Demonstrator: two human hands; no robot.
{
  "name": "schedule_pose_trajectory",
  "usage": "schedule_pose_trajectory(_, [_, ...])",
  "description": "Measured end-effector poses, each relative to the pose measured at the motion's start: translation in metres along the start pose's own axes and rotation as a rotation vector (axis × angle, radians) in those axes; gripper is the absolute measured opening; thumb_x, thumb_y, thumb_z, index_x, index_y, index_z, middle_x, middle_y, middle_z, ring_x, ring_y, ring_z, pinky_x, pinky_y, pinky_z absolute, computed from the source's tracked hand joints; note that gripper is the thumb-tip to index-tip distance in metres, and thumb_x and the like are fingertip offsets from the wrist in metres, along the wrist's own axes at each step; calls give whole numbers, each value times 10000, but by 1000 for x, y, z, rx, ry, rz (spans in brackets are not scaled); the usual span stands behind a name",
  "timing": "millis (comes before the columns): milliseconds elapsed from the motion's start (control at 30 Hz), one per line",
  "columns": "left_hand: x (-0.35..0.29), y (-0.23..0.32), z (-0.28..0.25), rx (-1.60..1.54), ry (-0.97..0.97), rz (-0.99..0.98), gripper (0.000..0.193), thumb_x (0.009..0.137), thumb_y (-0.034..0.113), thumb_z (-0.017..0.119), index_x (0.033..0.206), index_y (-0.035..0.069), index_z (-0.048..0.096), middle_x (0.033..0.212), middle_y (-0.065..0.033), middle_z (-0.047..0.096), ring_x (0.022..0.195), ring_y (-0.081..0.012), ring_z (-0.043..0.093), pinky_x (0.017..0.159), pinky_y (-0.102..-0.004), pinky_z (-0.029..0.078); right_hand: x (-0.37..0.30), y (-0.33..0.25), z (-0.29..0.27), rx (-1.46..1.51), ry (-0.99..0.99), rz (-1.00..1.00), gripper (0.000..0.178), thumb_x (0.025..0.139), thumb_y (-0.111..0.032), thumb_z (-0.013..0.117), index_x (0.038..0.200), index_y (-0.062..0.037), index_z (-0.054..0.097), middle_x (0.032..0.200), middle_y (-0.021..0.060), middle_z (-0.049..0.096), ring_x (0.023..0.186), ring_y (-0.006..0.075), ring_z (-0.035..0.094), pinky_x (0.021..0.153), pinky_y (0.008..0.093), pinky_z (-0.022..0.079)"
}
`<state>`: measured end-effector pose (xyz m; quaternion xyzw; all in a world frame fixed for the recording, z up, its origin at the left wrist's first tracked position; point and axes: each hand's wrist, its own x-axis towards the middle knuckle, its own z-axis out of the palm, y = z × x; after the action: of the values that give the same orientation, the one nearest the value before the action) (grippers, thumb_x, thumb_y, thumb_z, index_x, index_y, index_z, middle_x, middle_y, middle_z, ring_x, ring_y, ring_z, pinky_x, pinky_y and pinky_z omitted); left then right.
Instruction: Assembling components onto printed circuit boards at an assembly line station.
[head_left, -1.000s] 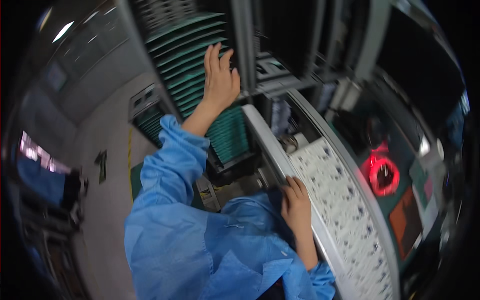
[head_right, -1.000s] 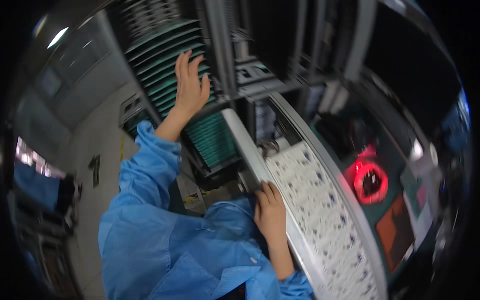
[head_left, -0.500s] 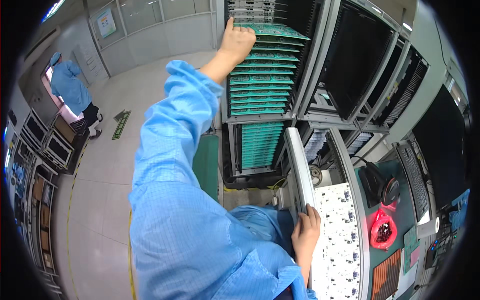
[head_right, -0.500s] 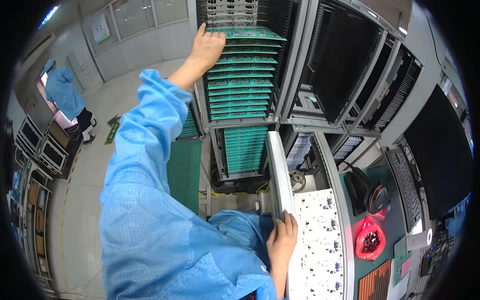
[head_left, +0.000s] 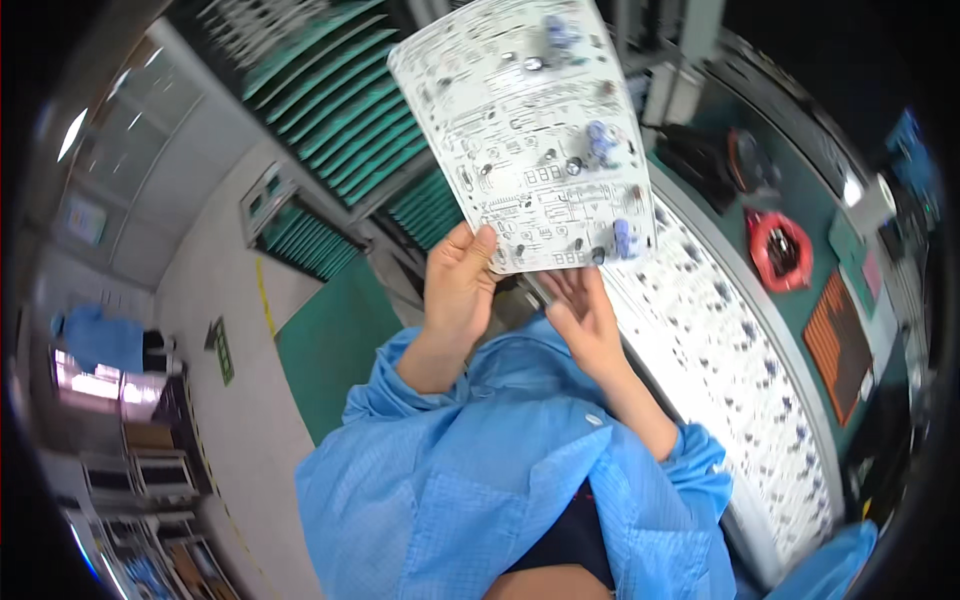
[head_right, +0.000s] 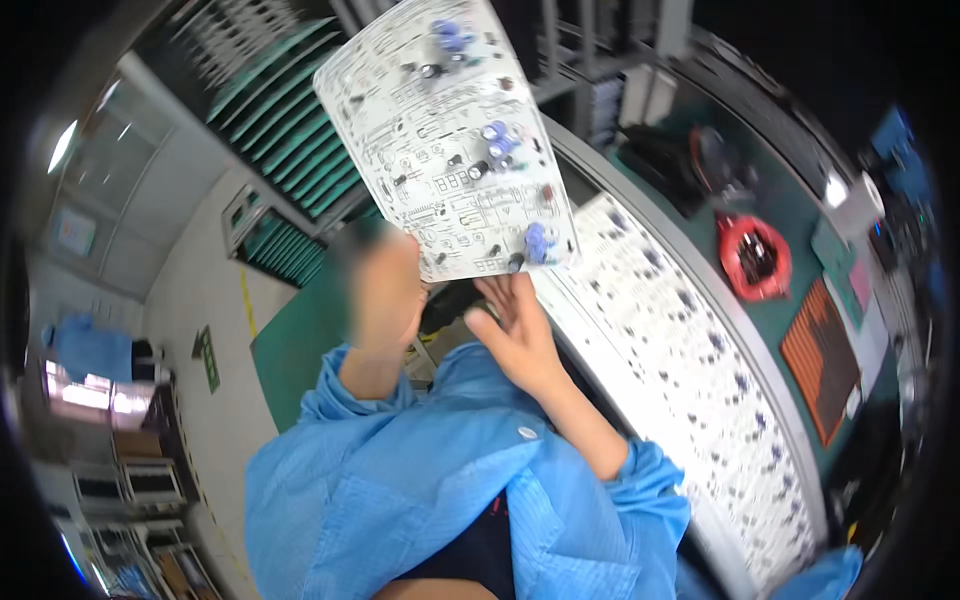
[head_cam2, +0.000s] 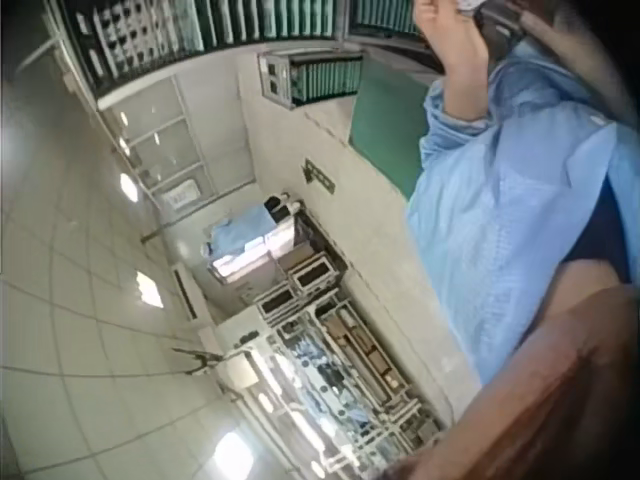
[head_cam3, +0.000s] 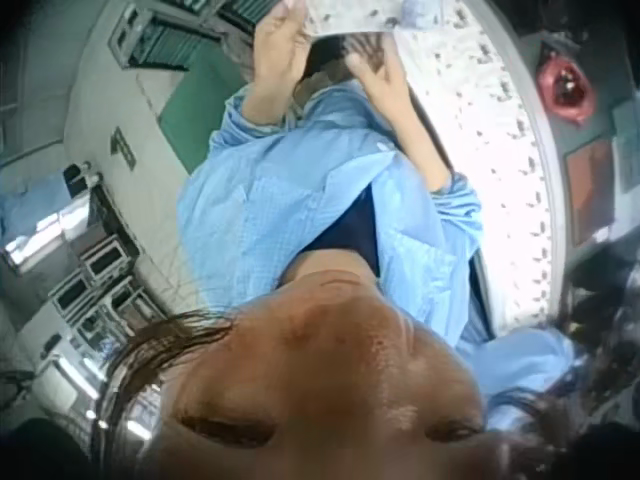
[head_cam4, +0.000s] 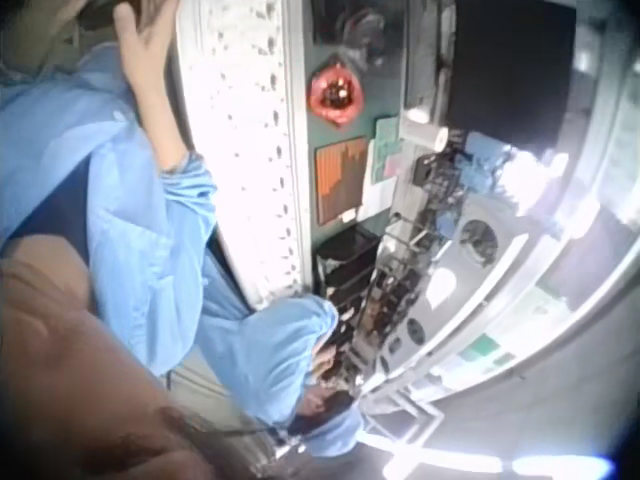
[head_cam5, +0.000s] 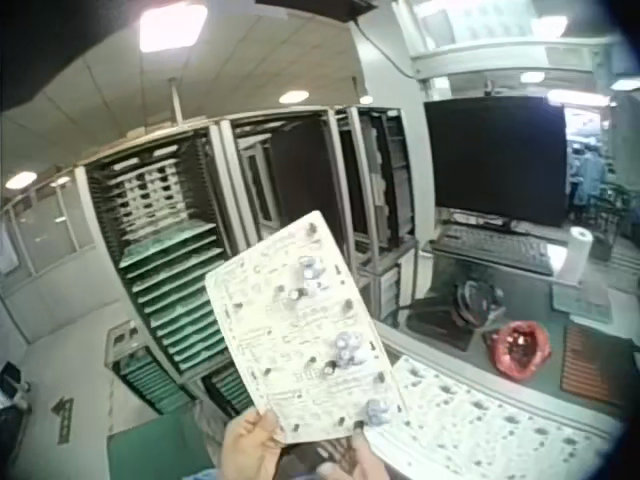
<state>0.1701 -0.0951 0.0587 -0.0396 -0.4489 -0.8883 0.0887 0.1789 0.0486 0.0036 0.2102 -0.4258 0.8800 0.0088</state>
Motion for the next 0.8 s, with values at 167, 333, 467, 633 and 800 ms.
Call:
schedule_pose_trajectory(167, [-8,-57,-1,94,-16,-45,310,999,177,541,1198,-58,574,1164,-137,647,1001,-168,622,885,-298,493,1,5,-21,189,259,6,430,976,-80,553,1374,15,420,1268,131,600,1160,187,571,1022,310,416])
schedule_pose_trajectory(333, [47,-22,-64,570,193,390,463,1026,350,472,1236,-54,554,1122,-123,632,1015,-184,596,923,-327,472,-14,1,-52,161,360,87,346,1001,-92,516,1323,20,458,1225,115,621,1088,151,598,949,298,470])
schedule_pose_trajectory(467, [97,15,-109,848,130,99,422,1025,309,473,1195,-60,589,1036,-111,654,938,-157,613,836,-301,484,-18,8,-55,16,275,238,369,998,-90,513,1342,22,441,1273,131,595,1129,176,594,952,308,485])
schedule_pose_trajectory(633, [150,-14,-139,906,-7,-254,414,1016,319,493,1143,-55,619,1036,-145,690,873,-205,668,782,-301,505,-2,18,-52,-42,254,303,377,1007,-90,491,1359,28,425,1286,148,582,1092,176,610,947,312,489])
schedule_pose_trajectory(800, [237,-29,-117,1046,47,-193,375,1000,275,517,1041,-65,670,924,-141,702,774,-169,644,697,-334,493,-5,6,-45,-320,298,283,384,1012,-73,460,1376,34,398,1323,185,549,1070,192,624,954,319,480])
